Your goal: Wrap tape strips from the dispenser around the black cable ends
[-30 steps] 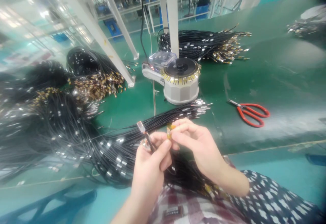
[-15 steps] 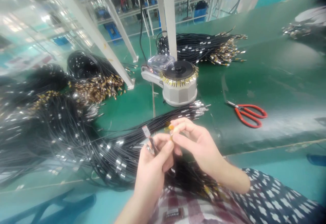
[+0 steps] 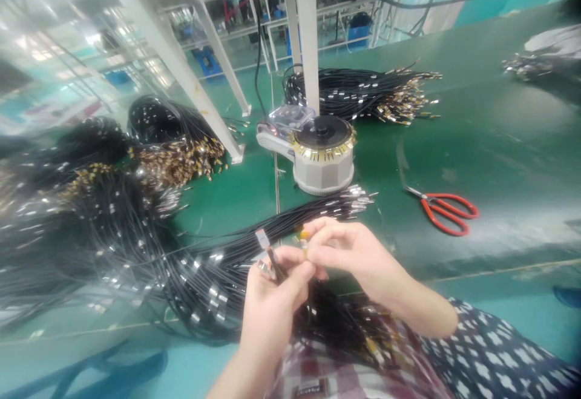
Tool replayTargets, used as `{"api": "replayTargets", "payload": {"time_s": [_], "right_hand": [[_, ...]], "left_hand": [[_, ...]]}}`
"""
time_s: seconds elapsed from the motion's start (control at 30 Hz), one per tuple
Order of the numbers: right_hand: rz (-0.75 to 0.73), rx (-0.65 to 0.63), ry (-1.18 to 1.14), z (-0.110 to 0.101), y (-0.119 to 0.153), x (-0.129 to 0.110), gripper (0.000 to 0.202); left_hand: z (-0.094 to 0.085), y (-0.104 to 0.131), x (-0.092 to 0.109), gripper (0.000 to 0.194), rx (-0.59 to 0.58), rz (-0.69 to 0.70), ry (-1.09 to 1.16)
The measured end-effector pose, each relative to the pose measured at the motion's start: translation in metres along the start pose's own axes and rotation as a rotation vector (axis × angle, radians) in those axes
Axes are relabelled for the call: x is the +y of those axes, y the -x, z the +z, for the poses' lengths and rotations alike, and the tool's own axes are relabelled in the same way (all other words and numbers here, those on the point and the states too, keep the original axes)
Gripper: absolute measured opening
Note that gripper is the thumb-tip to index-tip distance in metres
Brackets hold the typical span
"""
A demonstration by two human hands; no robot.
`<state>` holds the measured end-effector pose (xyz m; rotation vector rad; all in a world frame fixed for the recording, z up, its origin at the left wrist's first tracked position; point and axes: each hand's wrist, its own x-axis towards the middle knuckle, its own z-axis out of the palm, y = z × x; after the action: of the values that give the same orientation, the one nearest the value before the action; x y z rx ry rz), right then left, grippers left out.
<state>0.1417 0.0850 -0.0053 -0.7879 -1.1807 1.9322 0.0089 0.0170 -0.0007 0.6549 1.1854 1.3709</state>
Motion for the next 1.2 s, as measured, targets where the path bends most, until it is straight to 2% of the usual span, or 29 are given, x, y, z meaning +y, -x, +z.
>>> {"api": "replayTargets", "payload": {"time_s": [0.13, 0.2, 0.33, 0.5, 0.6, 0.77, 0.97, 1.1, 1.2], "right_hand": [[0.091, -0.161, -0.060, -0.007, -0.007, -0.006, 0.012], [0.081, -0.175, -0.021, -0.010, -0.010, -0.010, 0.009], [0.015, -0.102, 0.089, -0.011, -0.013, -0.013, 0.006], [-0.037, 0.038, 0.105, -0.013, -0.016, -0.008, 0.013], [-0.056, 0.075, 0.087, -0.018, -0.017, -0.006, 0.013], [-0.101, 0.080, 0.116, -0.024, -0.016, -0.011, 0.013], [-0.200, 0.034, 0.313, -0.012, -0.011, -0.012, 0.011], [-0.153, 0.049, 0.333, -0.013, -0.008, -0.013, 0.015], [-0.189, 0.076, 0.349, -0.019, -0.007, -0.015, 0.015]], "left_hand": [[-0.001, -0.001, -0.001, 0.020, -0.047, -0.002, -0.035], [-0.002, -0.004, 0.000, 0.022, -0.069, -0.053, -0.006], [-0.006, -0.010, 0.004, 0.026, -0.141, -0.170, 0.072], [-0.009, -0.016, 0.005, 0.024, -0.271, -0.206, 0.139], [-0.006, -0.016, 0.003, 0.017, -0.326, -0.236, 0.118], [0.000, -0.018, 0.000, 0.018, -0.333, -0.275, 0.152], [0.004, -0.025, -0.007, 0.033, -0.367, -0.249, 0.136], [0.007, -0.022, -0.006, 0.030, -0.286, -0.191, 0.057], [0.005, -0.018, -0.002, 0.031, -0.182, -0.051, -0.069]]}}
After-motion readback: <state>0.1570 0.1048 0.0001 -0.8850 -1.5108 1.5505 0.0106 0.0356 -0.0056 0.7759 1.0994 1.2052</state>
